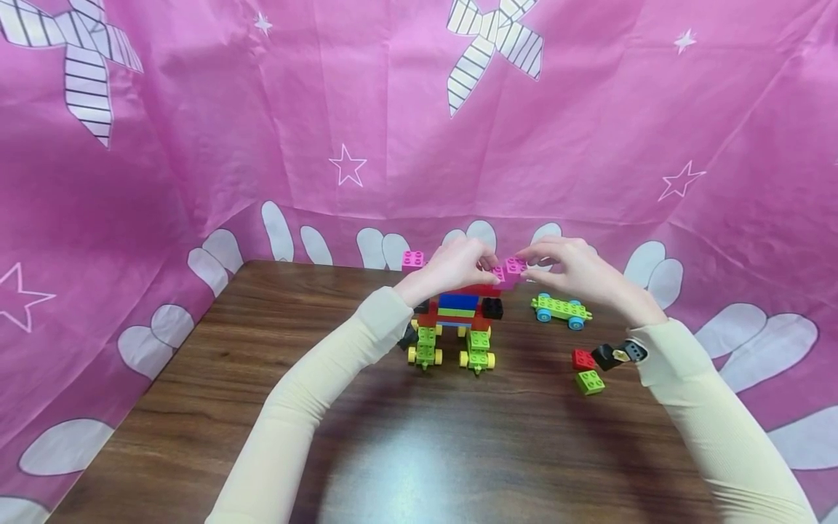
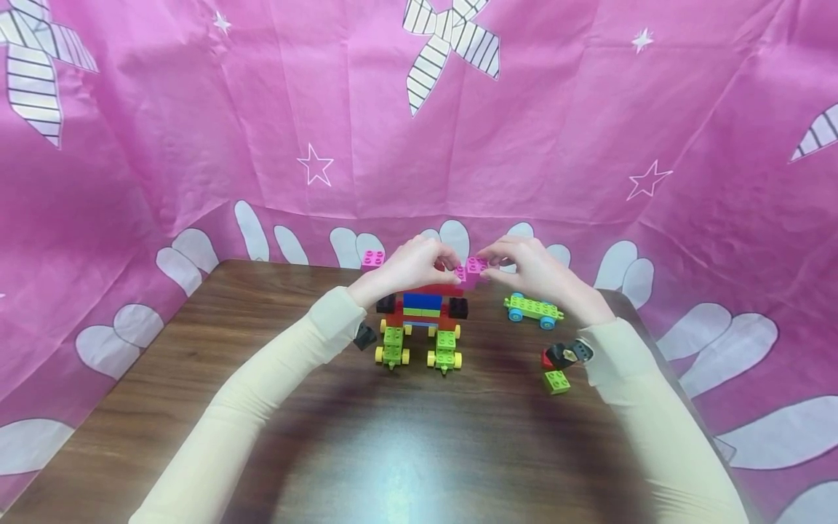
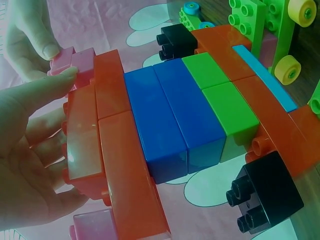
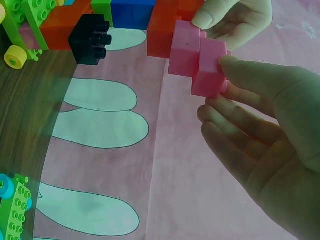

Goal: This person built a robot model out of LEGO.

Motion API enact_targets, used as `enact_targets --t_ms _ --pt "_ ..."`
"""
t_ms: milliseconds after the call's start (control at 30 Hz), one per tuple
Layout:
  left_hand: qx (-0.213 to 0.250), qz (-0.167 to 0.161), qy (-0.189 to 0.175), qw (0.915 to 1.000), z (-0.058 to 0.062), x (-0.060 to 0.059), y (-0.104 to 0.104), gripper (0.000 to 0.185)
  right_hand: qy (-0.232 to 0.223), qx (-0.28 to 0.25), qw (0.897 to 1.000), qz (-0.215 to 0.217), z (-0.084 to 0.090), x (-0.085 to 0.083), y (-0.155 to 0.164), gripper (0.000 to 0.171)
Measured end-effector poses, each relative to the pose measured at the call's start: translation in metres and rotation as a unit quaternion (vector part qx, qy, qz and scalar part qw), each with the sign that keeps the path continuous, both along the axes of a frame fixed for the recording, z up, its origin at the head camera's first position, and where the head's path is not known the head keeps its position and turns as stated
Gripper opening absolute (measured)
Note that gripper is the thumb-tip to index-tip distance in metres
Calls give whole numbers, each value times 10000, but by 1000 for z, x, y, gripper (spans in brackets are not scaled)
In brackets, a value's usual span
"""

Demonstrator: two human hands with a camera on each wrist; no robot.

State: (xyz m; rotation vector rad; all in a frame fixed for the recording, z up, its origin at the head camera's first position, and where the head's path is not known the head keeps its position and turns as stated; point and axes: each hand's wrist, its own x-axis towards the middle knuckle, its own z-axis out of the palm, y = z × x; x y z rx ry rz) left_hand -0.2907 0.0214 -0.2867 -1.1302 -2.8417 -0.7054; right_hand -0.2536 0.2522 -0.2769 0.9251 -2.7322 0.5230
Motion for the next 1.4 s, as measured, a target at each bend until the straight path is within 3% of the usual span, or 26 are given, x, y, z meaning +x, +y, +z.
enact_targets --t_ms 667,1033,1233,1400 --pt "-108 41 192 9997 1 3 -1 32 299 -181 9992 174 -4 0 5 29" --pt "-21 0 218 9998 0 4 -2 31 373 -251 9985 -311 -8 6 17 32" --pt "-12 30 173 9998 0 3 -3 31 -10 -192 9985 -517 -23 10 40 31" --pt "-18 25 140 9999 -1 3 -3 31 -87 76 9971 -754 -52 13 70 28"
